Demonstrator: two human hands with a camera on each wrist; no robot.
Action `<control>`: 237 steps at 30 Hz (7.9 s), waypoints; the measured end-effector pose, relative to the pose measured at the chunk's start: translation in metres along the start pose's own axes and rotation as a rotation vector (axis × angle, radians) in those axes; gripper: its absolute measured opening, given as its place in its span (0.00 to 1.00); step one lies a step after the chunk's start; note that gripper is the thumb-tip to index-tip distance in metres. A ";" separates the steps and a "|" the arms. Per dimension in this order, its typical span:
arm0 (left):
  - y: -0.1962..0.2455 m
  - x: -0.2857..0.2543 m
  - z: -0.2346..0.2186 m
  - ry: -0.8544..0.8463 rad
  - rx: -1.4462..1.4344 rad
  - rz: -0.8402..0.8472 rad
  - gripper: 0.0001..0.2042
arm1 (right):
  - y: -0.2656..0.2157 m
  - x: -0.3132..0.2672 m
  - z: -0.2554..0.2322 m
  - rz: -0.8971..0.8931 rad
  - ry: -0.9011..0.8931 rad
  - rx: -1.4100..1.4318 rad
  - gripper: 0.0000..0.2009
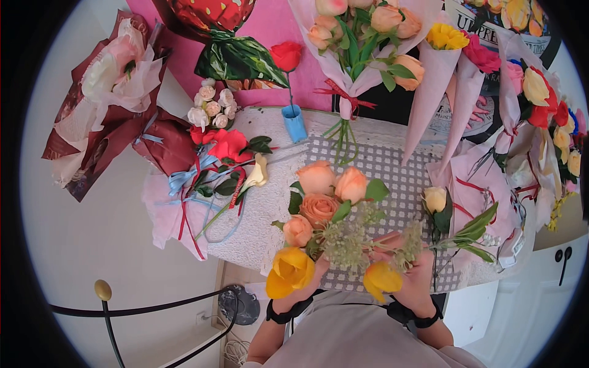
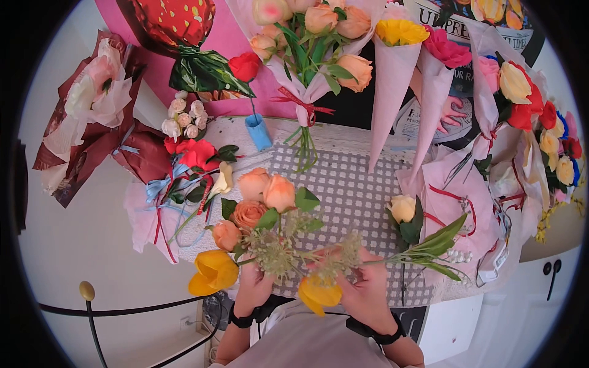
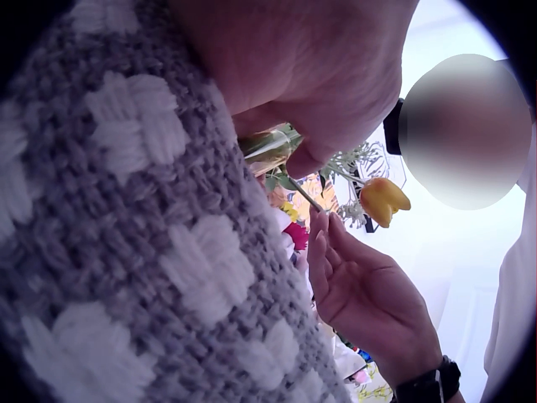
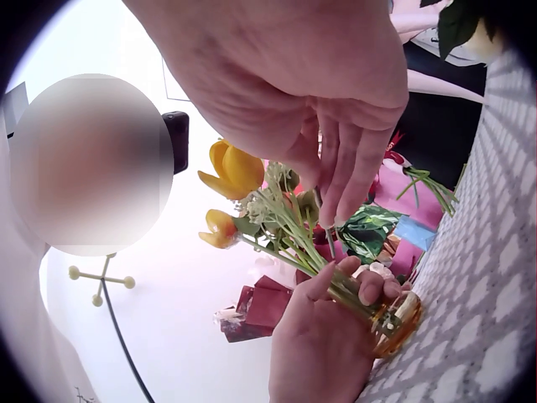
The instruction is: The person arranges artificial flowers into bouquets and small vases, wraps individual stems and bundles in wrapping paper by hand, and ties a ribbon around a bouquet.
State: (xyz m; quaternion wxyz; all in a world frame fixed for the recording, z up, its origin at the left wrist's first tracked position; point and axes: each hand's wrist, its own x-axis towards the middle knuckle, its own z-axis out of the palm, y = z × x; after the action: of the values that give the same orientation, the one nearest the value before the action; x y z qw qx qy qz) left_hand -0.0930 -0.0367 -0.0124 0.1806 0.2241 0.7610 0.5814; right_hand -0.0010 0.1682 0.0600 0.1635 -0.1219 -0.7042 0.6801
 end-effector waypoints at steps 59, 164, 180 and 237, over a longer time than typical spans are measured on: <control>-0.099 0.028 0.076 -0.268 -0.276 -0.084 0.18 | -0.073 0.037 -0.054 -0.305 -0.260 -0.627 0.10; 0.033 0.022 0.066 -0.180 -0.259 0.034 0.10 | -0.072 0.018 -0.064 0.123 -0.008 -0.252 0.15; 0.046 0.032 0.075 0.122 -0.302 -0.048 0.04 | -0.003 -0.072 -0.125 0.305 0.319 -0.740 0.14; 0.038 0.036 0.072 0.130 -0.383 -0.084 0.05 | 0.007 -0.068 -0.072 -0.032 -0.143 -0.542 0.11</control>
State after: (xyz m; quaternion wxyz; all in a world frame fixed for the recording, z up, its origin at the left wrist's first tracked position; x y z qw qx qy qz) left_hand -0.0795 0.0492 0.0052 0.1944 0.1157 0.6551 0.7209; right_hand 0.0894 0.2074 0.0501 0.0855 -0.1018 -0.8719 0.4713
